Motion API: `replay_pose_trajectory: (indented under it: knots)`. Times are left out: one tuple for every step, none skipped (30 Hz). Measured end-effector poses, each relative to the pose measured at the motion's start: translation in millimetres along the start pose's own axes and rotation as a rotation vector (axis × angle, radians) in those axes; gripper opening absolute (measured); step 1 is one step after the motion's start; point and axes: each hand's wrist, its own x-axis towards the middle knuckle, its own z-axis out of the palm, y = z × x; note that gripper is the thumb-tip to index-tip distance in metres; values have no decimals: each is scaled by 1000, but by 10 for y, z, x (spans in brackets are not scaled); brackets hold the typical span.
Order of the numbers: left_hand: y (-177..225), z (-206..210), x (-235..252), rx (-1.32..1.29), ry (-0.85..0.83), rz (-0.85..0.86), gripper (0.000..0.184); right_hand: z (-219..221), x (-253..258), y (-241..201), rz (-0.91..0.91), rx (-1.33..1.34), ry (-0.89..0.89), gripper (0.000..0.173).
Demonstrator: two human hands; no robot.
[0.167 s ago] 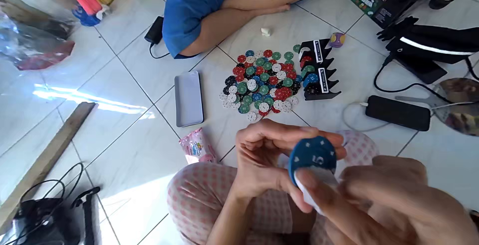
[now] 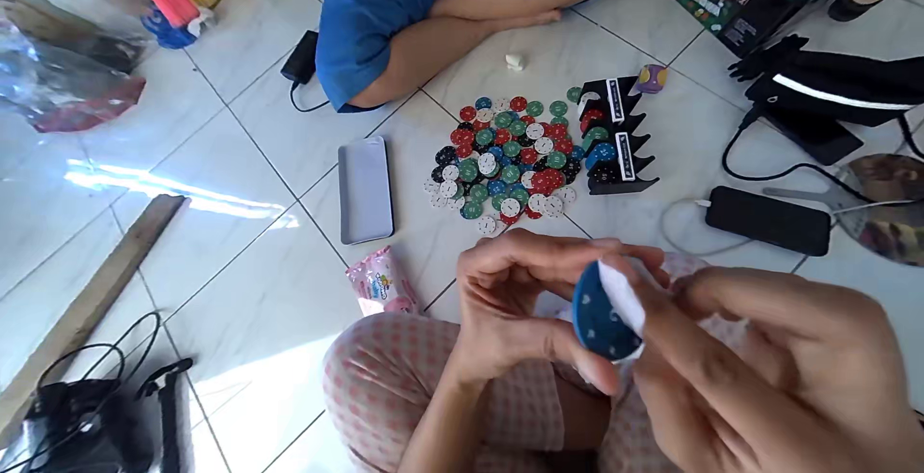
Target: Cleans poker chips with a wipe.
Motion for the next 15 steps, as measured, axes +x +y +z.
replay_pose_trajectory:
  knots:
    - [-1, -13, -7, -5, 6, -3, 42, -3, 6, 5, 5, -11, 10, 23]
    - [0, -23, -13, -7, 7, -5, 42, -4, 12, 14, -6, -10, 22, 25]
    - [4, -26, -16, -13, 6, -7, 42, -8, 14, 20, -20, -11, 29, 25]
    - [5, -25, -16, -20, 7, -8, 42, -10, 15, 18, -28, -12, 42, 22]
    - [6, -23, -16, -20, 12, -10, 41, -18, 14, 14, -33, -13, 47, 19]
    - [5, -24, -15, -22, 19, -13, 40, -32, 11, 4, -31, -15, 42, 16]
    - [3, -28, -14, -28, 26, -12, 40, -52, 6, -10, -23, -14, 22, 16]
    - [4, -33, -12, -31, 30, -10, 40, -63, 0, -24, -18, -16, 13, 17]
    - [8, -38, -9, -28, 31, -5, 41, -69, -6, -34, -18, -21, 7, 17]
    - [10, -38, -6, -21, 36, 2, 41, -74, -11, -41, -23, -23, -5, 18]
    - [10, -36, -3, -11, 43, 11, 41, -77, -14, -50, -30, -17, -15, 19]
    - [8, -31, 3, -1, 51, 19, 42, -71, -15, -58, -36, -3, -15, 19]
    - [5, -25, 11, 19, 57, 25, 42, -62, -16, -63, -42, 7, -16, 19]
    - [6, -18, 22, 46, 55, 28, 42, -56, -19, -65, -39, 14, -28, 20]
    - [7, -15, 32, 68, 50, 29, 42, -45, -20, -59, -33, 24, -32, 22]
